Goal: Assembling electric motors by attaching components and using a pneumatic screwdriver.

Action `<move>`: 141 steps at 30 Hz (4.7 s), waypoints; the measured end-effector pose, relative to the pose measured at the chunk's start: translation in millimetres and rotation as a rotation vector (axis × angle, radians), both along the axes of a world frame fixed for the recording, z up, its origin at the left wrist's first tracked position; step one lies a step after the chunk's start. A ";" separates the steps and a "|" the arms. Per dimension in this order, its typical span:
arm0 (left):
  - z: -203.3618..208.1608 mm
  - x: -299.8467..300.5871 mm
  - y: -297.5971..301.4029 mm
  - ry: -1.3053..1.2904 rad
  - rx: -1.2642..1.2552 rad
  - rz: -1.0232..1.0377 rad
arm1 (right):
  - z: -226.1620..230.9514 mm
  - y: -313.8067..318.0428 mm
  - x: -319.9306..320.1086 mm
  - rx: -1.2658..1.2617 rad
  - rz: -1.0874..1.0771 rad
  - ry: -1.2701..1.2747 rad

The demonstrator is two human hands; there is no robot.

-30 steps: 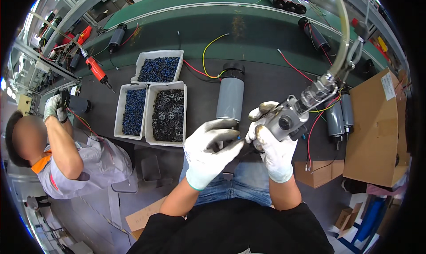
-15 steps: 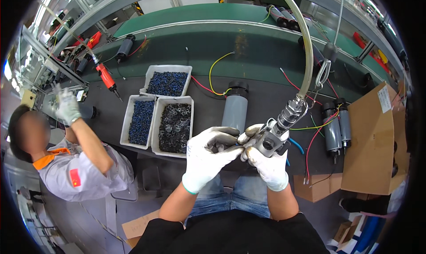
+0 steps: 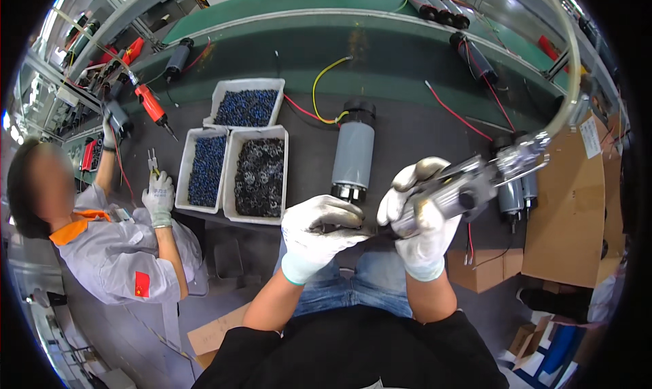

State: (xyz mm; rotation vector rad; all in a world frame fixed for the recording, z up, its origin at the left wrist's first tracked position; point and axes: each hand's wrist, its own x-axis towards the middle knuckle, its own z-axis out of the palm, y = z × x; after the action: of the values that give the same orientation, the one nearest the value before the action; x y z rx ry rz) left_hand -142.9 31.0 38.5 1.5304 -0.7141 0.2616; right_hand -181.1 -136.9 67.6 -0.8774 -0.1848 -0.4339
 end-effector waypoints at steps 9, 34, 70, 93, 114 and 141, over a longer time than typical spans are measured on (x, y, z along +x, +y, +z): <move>-22.5 -17.1 -2.5 0.125 -0.001 -0.038 | 17.7 -8.4 -2.9 0.169 0.029 -0.186; -58.9 -38.3 -1.0 0.570 -0.229 -0.109 | 19.2 -4.1 1.6 0.249 0.025 -0.145; -95.9 -8.4 1.1 0.242 0.429 0.332 | -39.3 43.9 43.4 -0.547 -0.180 0.049; 6.7 28.1 114.6 0.039 0.705 0.743 | 1.8 0.9 15.7 -0.413 -0.330 -0.282; -33.0 95.9 235.2 -0.252 1.389 0.694 | -4.1 -19.6 -20.5 -0.287 -0.335 -0.166; -26.3 -21.8 39.3 0.563 -0.677 -0.255 | 72.1 4.5 11.2 0.126 0.059 -0.418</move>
State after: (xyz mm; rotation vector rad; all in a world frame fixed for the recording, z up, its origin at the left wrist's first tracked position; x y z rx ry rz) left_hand -164.7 70.3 12.2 0.7911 -0.3085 -0.1194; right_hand -169.9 -132.5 139.7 -0.6485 -0.5600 -0.5650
